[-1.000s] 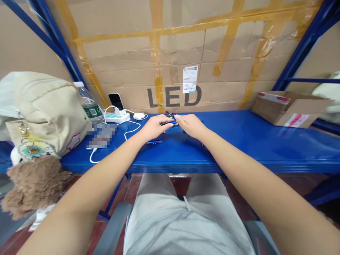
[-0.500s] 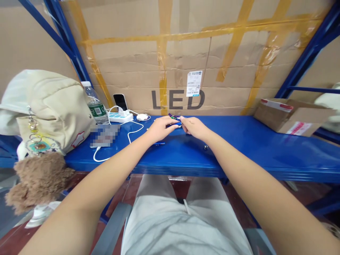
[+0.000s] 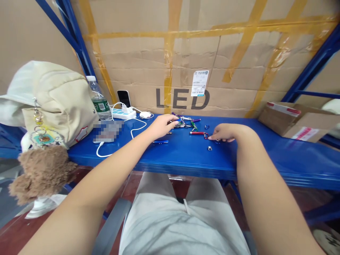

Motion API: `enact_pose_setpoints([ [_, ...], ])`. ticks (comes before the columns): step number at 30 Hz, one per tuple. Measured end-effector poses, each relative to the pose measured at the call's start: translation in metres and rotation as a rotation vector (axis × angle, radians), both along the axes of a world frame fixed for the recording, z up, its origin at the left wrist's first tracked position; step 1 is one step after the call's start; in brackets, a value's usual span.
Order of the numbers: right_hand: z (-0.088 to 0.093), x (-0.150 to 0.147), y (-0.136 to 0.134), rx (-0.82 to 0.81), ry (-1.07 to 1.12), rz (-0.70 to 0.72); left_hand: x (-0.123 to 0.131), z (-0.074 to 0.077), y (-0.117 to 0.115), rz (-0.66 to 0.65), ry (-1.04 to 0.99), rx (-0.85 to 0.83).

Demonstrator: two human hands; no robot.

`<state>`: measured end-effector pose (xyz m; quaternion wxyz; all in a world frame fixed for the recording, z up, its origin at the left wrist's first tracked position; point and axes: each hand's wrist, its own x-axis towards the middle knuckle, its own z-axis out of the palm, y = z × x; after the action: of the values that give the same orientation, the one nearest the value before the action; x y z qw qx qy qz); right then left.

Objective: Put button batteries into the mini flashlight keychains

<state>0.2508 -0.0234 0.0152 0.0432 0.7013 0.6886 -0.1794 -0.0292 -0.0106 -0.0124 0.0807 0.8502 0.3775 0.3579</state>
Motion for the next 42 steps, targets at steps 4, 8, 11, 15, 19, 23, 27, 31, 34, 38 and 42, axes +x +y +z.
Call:
enact_pose_setpoints([
  [4, 0.0, -0.002, 0.0, 0.061, -0.004, 0.046, 0.002, 0.0, -0.003, -0.058, 0.014, 0.006],
  [8, 0.001, -0.003, -0.001, 0.152, 0.214, 0.169, 0.003, 0.001, -0.009, -0.126, 0.079, 0.001],
  [11, -0.001, -0.013, -0.005, 0.189, 0.605, 0.26, 0.004, 0.003, -0.014, -0.166, 0.09, -0.053],
  [15, -0.009, -0.035, -0.008, 0.16, 0.931, 0.299, 0.007, 0.003, -0.018, -0.159, 0.061, -0.148],
  [19, -0.014, -0.052, -0.011, 0.182, 0.982, 0.371, 0.01, 0.003, -0.019, -0.153, 0.008, -0.145],
  [23, -0.017, -0.059, -0.01, 0.21, 0.985, 0.404, 0.012, 0.004, -0.018, -0.132, 0.091, -0.066],
  [27, -0.024, -0.063, -0.007, 0.332, 0.847, 0.473, 0.011, 0.005, -0.016, -0.085, 0.117, -0.07],
  [31, -0.028, -0.072, -0.011, 0.456, 0.701, 0.543, 0.008, 0.004, -0.014, -0.109, 0.053, -0.125],
  [34, -0.027, -0.077, -0.016, 0.42, 0.616, 0.605, 0.008, 0.002, -0.013, -0.164, 0.04, -0.154],
  [38, -0.026, -0.078, -0.02, 0.43, 0.483, 0.623, 0.009, 0.002, -0.012, -0.132, 0.08, -0.144],
  [42, -0.026, -0.077, -0.022, 0.387, 0.405, 0.621, 0.008, 0.003, -0.014, -0.124, 0.113, -0.152],
])
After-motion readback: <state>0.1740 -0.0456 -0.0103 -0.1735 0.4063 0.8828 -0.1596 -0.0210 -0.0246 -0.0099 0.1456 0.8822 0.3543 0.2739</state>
